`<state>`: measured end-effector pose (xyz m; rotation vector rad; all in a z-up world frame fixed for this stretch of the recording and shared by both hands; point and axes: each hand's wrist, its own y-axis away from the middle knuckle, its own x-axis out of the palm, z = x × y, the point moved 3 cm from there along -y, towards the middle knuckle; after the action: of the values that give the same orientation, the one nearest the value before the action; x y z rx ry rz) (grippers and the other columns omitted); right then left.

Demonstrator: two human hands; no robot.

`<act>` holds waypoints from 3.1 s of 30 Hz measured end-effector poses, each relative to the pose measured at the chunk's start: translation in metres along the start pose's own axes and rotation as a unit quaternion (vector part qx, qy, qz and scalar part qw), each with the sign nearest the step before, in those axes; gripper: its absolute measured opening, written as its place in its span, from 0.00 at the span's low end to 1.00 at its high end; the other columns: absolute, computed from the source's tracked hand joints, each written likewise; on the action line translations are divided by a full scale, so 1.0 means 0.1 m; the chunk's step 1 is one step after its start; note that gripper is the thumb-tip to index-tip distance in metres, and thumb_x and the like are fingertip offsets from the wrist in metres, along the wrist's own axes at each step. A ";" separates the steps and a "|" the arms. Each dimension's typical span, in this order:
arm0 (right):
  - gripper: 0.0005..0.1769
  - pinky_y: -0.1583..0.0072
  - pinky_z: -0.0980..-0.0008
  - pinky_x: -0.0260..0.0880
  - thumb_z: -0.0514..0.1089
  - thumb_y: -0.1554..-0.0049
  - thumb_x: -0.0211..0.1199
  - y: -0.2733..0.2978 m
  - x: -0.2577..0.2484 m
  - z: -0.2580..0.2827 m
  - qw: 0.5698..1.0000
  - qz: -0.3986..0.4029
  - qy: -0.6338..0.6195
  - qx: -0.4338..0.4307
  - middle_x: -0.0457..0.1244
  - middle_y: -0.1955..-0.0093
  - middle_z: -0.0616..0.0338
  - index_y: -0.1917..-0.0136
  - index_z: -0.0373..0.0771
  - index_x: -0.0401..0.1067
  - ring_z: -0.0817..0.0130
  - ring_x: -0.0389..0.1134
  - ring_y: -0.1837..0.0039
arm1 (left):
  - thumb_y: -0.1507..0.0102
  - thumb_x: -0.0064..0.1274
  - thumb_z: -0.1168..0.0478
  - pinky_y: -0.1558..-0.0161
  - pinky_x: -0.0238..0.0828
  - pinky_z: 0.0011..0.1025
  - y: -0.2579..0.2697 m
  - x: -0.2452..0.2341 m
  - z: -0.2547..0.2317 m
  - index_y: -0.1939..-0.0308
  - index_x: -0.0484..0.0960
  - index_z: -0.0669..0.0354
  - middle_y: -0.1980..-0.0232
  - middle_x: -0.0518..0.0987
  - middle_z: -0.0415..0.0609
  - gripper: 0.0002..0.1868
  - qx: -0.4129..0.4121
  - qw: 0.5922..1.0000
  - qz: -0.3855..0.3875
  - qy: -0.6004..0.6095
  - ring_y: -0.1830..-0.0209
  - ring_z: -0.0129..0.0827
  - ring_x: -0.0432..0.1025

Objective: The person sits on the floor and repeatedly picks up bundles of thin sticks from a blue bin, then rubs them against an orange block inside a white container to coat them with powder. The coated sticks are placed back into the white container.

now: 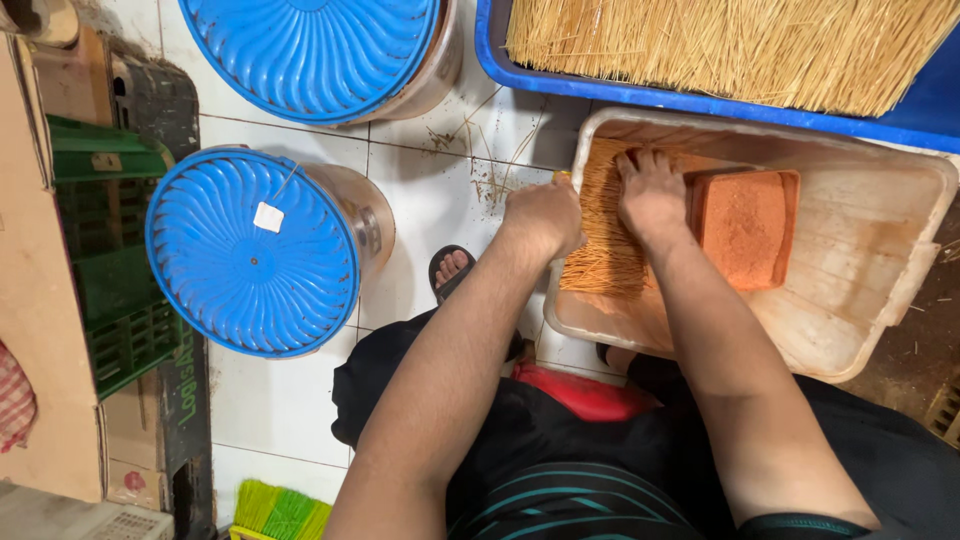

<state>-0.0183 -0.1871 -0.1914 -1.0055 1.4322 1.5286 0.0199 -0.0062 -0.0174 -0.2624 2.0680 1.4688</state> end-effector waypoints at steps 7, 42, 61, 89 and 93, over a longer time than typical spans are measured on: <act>0.23 0.27 0.40 0.55 0.43 0.34 0.54 0.26 0.12 0.04 0.983 -0.157 -0.093 -0.028 0.60 0.24 0.45 0.27 0.39 0.69 0.45 0.58 0.23 | 0.36 0.58 0.43 0.39 0.71 0.43 -0.06 0.03 0.00 0.24 0.54 0.72 0.36 0.78 0.55 0.48 0.002 1.000 0.004 0.010 0.37 0.43 0.74; 0.37 0.25 0.49 0.54 0.49 0.41 0.55 -0.04 -0.21 0.23 0.986 0.153 -0.041 0.052 0.53 0.23 0.42 0.22 0.35 0.54 0.46 0.52 0.21 | 0.35 0.55 0.48 0.37 0.69 0.44 -0.06 0.04 -0.02 0.22 0.51 0.69 0.35 0.76 0.55 0.46 -0.015 0.999 -0.005 0.029 0.36 0.42 0.72; 0.53 0.20 0.54 0.51 0.50 0.46 0.70 -0.24 -0.44 0.15 0.949 0.301 -0.048 0.073 0.56 0.20 0.46 0.15 0.43 0.47 0.51 0.54 0.19 | 0.34 0.51 0.55 0.40 0.72 0.44 -0.05 0.01 -0.03 0.22 0.50 0.69 0.40 0.80 0.54 0.42 -0.017 1.000 0.002 0.022 0.41 0.40 0.76; 0.26 0.24 0.48 0.59 0.46 0.39 0.66 0.22 -0.26 -0.23 0.970 -0.155 -0.186 0.006 0.63 0.32 0.42 0.30 0.36 0.71 0.44 0.61 0.27 | 0.35 0.57 0.46 0.38 0.71 0.45 0.03 -0.06 -0.04 0.22 0.51 0.68 0.40 0.79 0.53 0.47 -0.023 0.999 0.018 0.031 0.40 0.40 0.75; 0.23 0.28 0.44 0.58 0.49 0.37 0.62 0.18 -0.08 -0.11 0.994 -0.070 -0.086 -0.010 0.63 0.31 0.43 0.32 0.36 0.72 0.44 0.60 0.26 | 0.35 0.57 0.45 0.38 0.71 0.45 0.00 -0.04 -0.05 0.22 0.51 0.69 0.38 0.78 0.54 0.48 -0.022 0.999 0.019 0.025 0.38 0.42 0.74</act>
<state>-0.0317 -0.1988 -0.1777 -0.9413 1.2047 1.4912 0.0211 -0.0115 -0.0142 -0.2812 2.0929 1.5472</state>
